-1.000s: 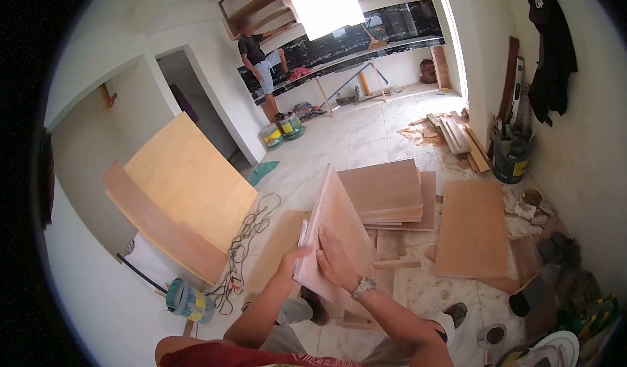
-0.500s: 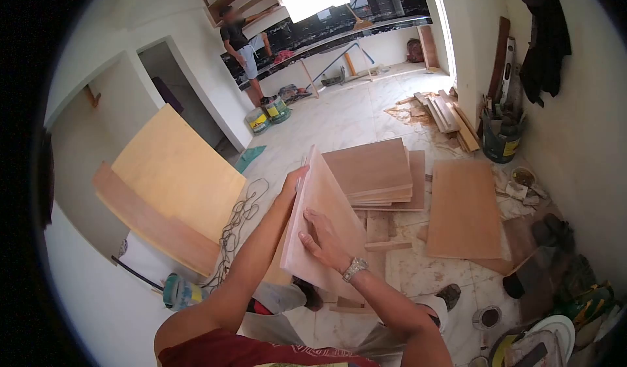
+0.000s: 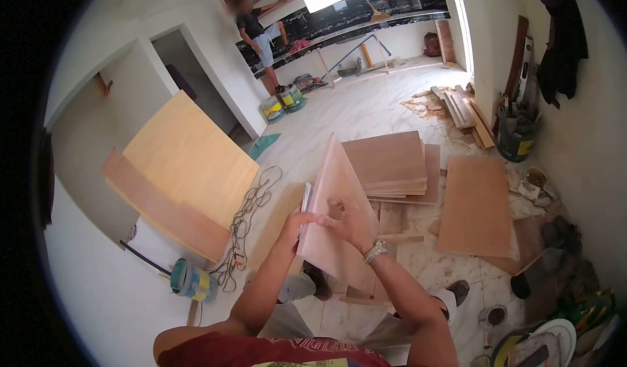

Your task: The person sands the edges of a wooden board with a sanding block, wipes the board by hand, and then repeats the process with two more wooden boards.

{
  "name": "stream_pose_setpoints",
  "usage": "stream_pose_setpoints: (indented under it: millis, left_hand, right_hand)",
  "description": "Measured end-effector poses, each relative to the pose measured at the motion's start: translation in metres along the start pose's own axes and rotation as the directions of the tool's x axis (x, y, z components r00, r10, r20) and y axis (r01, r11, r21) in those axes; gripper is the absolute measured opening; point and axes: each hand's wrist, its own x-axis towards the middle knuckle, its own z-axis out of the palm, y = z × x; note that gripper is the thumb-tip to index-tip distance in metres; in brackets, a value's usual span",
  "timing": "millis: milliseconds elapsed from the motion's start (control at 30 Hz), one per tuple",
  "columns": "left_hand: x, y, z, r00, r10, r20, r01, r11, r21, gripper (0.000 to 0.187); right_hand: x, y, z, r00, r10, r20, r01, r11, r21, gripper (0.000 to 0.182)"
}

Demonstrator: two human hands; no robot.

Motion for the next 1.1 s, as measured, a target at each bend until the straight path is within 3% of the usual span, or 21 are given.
stream_pose_setpoints:
  millis: [67, 167, 267, 367, 433, 467, 567, 667, 767, 867, 967, 1100]
  left_hand:
    - [0.005, 0.002, -0.003, 1.0, -0.025, 0.007, 0.025, 0.999, 0.037, 0.06]
    - [0.0, 0.012, 0.007, 0.999, -0.026, -0.043, 0.03, 0.996, 0.09, 0.061]
    - [0.004, 0.005, 0.005, 0.999, -0.013, -0.039, 0.013, 1.0, 0.001, 0.062]
    - [0.003, 0.004, 0.007, 0.999, 0.038, -0.028, -0.039, 0.999, -0.037, 0.05]
    - [0.006, 0.0, 0.002, 0.999, 0.031, -0.022, -0.032, 0.999, -0.043, 0.05]
    - [0.007, -0.001, 0.001, 0.999, 0.027, -0.019, -0.028, 0.999, -0.044, 0.05]
    - [0.002, 0.005, 0.004, 1.0, 0.011, 0.0, -0.011, 0.999, -0.041, 0.05]
    - [0.006, -0.003, 0.001, 1.0, -0.009, -0.003, 0.009, 0.999, -0.051, 0.049]
    - [-0.003, 0.003, 0.009, 0.996, -0.088, -0.003, 0.086, 0.98, -0.18, 0.052]
    - [-0.004, -0.003, 0.004, 0.997, -0.009, 0.079, 0.022, 0.986, -0.164, 0.057]
    - [-0.002, -0.008, 0.005, 0.996, 0.048, 0.079, -0.04, 0.994, -0.1, 0.058]
    - [-0.011, 0.002, 0.016, 0.997, 0.041, 0.061, -0.038, 0.999, -0.039, 0.054]
  right_hand:
    - [0.002, 0.0, 0.0, 0.997, 0.069, 0.026, -0.068, 0.997, -0.037, 0.065]
    - [-0.002, -0.012, -0.006, 0.97, 0.218, 0.112, -0.218, 0.976, -0.015, 0.049]
    - [-0.002, -0.017, -0.014, 0.987, 0.157, 0.031, -0.153, 0.983, -0.1, 0.036]
    - [0.004, 0.025, -0.007, 0.991, -0.083, -0.107, 0.082, 0.997, -0.013, 0.031]
    - [0.006, 0.008, -0.015, 0.993, 0.087, -0.08, -0.088, 0.996, -0.013, 0.031]
    - [0.008, -0.004, -0.02, 0.983, 0.171, -0.067, -0.172, 0.985, -0.013, 0.031]
    - [0.006, -0.039, -0.035, 0.993, 0.067, 0.101, -0.065, 0.998, -0.023, 0.051]
    - [0.003, 0.002, -0.008, 0.982, -0.129, 0.141, 0.133, 0.991, -0.021, 0.076]
    - [0.001, 0.004, -0.005, 0.977, -0.038, 0.211, 0.036, 0.999, 0.01, 0.086]
    - [0.001, -0.001, -0.006, 0.978, -0.037, 0.206, 0.03, 0.999, 0.035, 0.083]
    - [0.003, 0.005, -0.005, 0.976, -0.045, 0.214, 0.049, 0.999, -0.014, 0.082]
    - [0.003, -0.005, -0.006, 0.975, -0.068, 0.213, 0.059, 0.997, 0.051, 0.085]
